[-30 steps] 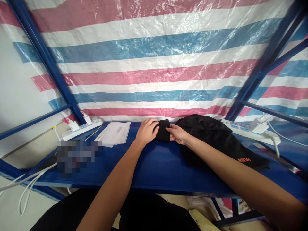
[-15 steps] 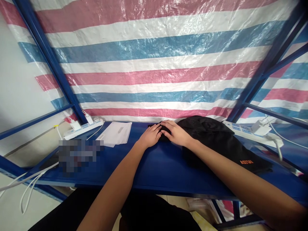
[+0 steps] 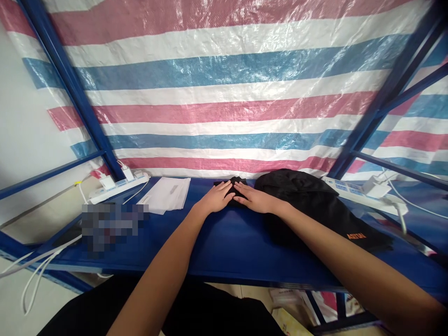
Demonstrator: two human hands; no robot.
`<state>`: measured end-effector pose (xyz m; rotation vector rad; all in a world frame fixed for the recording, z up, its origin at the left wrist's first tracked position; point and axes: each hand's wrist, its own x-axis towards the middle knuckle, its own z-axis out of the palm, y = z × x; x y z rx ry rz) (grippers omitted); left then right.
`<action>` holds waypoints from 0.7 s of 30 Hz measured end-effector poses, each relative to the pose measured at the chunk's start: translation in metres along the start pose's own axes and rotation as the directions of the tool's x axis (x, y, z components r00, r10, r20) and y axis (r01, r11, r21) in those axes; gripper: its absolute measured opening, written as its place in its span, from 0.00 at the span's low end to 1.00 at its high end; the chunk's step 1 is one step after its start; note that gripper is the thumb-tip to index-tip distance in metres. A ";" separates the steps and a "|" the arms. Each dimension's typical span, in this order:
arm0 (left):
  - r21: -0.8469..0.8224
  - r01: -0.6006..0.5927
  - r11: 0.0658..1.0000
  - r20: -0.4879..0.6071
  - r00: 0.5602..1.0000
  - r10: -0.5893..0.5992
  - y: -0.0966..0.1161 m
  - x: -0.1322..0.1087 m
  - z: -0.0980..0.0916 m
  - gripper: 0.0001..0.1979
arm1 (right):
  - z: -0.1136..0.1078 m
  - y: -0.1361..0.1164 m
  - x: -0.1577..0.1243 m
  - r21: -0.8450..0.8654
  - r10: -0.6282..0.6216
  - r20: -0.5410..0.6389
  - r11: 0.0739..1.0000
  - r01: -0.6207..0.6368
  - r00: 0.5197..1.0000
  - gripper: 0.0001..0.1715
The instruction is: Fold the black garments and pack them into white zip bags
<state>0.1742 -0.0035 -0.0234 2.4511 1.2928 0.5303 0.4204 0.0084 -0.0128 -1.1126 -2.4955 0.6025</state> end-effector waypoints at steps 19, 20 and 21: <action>-0.054 -0.103 0.993 0.045 0.993 0.106 0.012 -0.043 -0.018 0.44 | -0.025 -0.002 0.004 -0.012 -0.023 0.275 1.000 0.027 0.961 0.79; -0.066 -0.103 0.993 0.053 0.993 0.107 0.010 -0.044 -0.015 0.45 | -0.023 0.000 0.002 -0.014 -0.022 0.275 1.000 0.027 0.961 0.80; -0.071 -0.100 0.992 0.062 0.993 0.104 0.008 -0.045 -0.014 0.46 | -0.021 0.001 0.001 -0.019 -0.022 0.276 0.999 0.028 0.961 0.80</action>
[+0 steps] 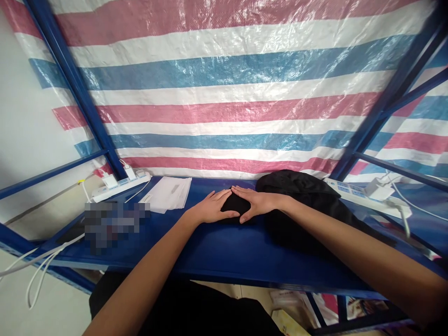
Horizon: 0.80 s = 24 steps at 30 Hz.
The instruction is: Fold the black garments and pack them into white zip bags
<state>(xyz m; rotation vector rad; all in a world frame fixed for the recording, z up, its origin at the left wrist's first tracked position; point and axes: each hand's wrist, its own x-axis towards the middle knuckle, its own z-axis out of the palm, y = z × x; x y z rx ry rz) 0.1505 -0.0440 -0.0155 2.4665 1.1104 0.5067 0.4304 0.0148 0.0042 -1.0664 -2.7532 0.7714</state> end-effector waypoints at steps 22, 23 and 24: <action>-0.197 0.129 0.972 -0.303 0.935 -0.186 -0.035 -0.006 -0.002 0.25 | 0.017 -0.004 0.004 0.121 0.017 -0.534 0.991 0.056 0.846 0.25; -0.237 0.128 0.963 -0.314 0.928 -0.200 -0.036 -0.004 -0.002 0.24 | 0.017 -0.004 0.005 0.145 0.052 -0.531 0.989 0.031 0.846 0.26; -0.271 0.128 0.954 -0.326 0.920 -0.216 -0.036 -0.002 -0.001 0.23 | 0.016 -0.004 0.005 0.174 0.087 -0.523 0.985 0.007 0.848 0.27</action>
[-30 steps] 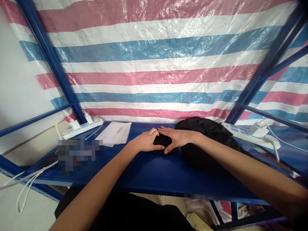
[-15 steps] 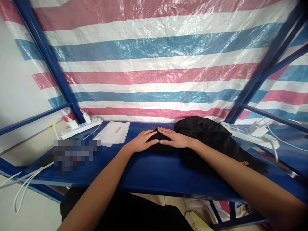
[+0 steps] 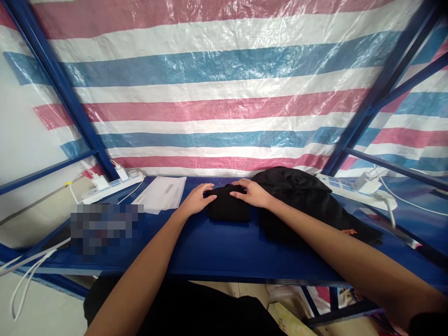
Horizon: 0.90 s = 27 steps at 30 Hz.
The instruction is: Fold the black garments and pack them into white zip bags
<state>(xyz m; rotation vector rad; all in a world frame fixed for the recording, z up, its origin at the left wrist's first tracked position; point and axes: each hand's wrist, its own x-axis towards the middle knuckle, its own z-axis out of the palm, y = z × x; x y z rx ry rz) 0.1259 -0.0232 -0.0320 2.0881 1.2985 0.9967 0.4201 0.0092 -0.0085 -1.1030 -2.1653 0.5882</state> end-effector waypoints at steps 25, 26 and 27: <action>0.043 -0.288 0.957 -0.238 0.927 0.290 0.045 -0.012 -0.034 0.13 | -0.033 -0.046 -0.014 -0.063 -0.348 -0.205 0.937 0.342 0.915 0.10; -0.024 -0.248 0.968 -0.116 0.963 0.244 0.044 -0.016 -0.040 0.12 | -0.035 -0.048 -0.017 -0.010 -0.339 -0.108 0.940 0.340 0.935 0.10; -0.088 -0.188 0.978 0.036 0.981 0.191 0.043 -0.020 -0.045 0.12 | -0.037 -0.048 -0.019 0.050 -0.309 0.024 0.950 0.308 0.951 0.10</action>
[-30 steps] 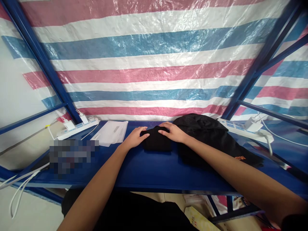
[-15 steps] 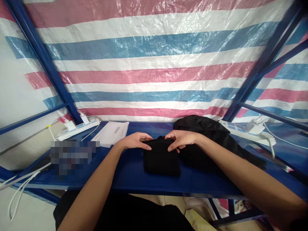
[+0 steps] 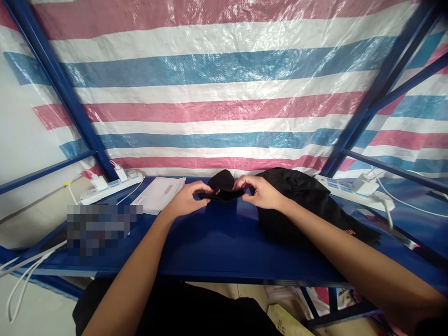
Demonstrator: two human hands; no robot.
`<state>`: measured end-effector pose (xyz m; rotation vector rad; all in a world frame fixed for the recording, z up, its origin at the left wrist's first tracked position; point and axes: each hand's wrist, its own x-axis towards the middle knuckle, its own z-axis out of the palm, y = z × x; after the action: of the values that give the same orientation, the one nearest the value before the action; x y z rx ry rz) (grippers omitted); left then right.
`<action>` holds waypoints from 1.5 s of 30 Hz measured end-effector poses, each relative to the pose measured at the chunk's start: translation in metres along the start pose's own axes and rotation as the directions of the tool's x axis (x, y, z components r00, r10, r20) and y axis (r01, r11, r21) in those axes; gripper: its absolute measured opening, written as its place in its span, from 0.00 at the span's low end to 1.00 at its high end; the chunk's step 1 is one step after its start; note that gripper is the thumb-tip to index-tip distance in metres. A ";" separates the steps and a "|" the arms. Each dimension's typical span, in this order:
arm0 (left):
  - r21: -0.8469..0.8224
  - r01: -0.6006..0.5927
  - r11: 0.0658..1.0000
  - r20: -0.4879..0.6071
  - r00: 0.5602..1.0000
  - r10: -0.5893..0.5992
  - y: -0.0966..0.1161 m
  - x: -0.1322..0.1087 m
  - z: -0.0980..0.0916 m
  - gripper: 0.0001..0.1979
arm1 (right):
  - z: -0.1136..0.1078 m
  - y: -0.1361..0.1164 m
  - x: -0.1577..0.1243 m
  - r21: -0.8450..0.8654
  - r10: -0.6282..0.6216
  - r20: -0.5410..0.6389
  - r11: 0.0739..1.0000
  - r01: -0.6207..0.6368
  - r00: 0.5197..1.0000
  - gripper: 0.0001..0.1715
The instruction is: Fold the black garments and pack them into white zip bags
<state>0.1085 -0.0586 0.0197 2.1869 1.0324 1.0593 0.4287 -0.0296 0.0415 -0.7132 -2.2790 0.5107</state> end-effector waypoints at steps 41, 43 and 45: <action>0.255 0.036 0.966 0.354 0.926 -0.128 -0.004 -0.008 0.013 0.31 | -0.002 0.009 -0.008 -0.088 0.189 0.571 0.982 -0.169 0.799 0.29; 0.264 0.041 0.964 0.342 0.930 -0.133 -0.008 -0.008 0.014 0.28 | -0.003 0.009 -0.006 -0.085 0.203 0.554 0.979 -0.187 0.808 0.25; 0.265 0.024 0.964 0.344 0.932 -0.117 -0.011 -0.009 0.014 0.24 | -0.005 0.010 -0.006 -0.069 0.202 0.547 0.978 -0.197 0.812 0.19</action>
<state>0.1115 -0.0607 -0.0001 2.4066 1.1148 0.4846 0.4389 -0.0251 0.0367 -0.9068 -2.7542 0.9054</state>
